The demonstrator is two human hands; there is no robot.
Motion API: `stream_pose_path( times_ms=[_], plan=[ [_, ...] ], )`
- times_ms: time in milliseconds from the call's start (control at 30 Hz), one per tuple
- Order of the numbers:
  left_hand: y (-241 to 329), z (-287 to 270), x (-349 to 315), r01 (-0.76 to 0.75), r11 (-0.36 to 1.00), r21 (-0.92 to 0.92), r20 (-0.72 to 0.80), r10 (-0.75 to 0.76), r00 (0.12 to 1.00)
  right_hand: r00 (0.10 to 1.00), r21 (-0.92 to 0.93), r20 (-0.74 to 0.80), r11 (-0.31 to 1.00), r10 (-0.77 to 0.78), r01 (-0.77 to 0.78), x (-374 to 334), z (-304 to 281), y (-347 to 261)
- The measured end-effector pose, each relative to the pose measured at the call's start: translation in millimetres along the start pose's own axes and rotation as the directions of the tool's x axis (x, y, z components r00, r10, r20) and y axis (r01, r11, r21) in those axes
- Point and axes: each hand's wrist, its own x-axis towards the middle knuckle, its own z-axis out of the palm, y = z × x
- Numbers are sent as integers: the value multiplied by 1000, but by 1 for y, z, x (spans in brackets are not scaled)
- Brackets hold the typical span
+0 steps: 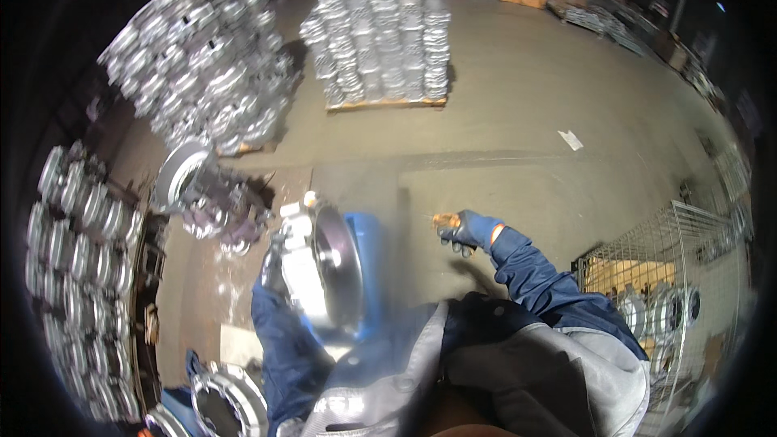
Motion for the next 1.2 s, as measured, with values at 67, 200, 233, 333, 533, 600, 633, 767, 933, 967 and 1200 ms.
stream_pose_path(
  times_ms=[67, 200, 233, 333, 533, 600, 633, 767, 933, 967, 1200],
  plan=[
    [-6, -3, 4, 14, 1000, -11, -2, -14, 1000, 999, -211, 16, 977, 29, -25, 11, 8, 22],
    [-17, -11, 5, 42, 999, -22, -31, -42, 999, 916, -353, 399, 929, 39, 114, 8, 3, 82],
    [-19, -12, 2, 38, 999, -23, -45, -39, 998, 891, -417, 453, 887, 14, 198, 7, -7, 93],
    [-25, -12, -6, 12, 999, -36, -96, -15, 995, 819, -219, 565, 938, -104, 270, 2, -48, 107],
    [-36, 7, -37, -78, 994, -72, -220, 60, 974, 954, 270, 245, 957, -173, 104, 2, -109, 75],
    [-40, 15, -57, -104, 991, -84, -274, 77, 959, 984, 177, 119, 978, -131, 109, 17, -117, 68],
    [-42, 20, -66, -118, 989, -92, -300, 86, 950, 986, 217, 144, 975, -82, 50, 21, -118, 70],
    [-49, 38, -92, -169, 980, -105, -388, 116, 914, 951, 7, 306, 999, -52, 53, 48, -119, 84],
    [-53, 43, -102, -214, 971, -111, -444, 144, 884, 868, -6, 490, 995, -81, 96, 92, -107, 105],
    [-51, 40, -101, -220, 970, -103, -445, 153, 882, 879, -11, 471, 996, -77, 93, 103, -102, 110],
    [22, 24, -75, -298, 945, 131, -508, 322, 799, 924, 83, 375, 995, -79, 52, 134, -98, 132]
  ],
)
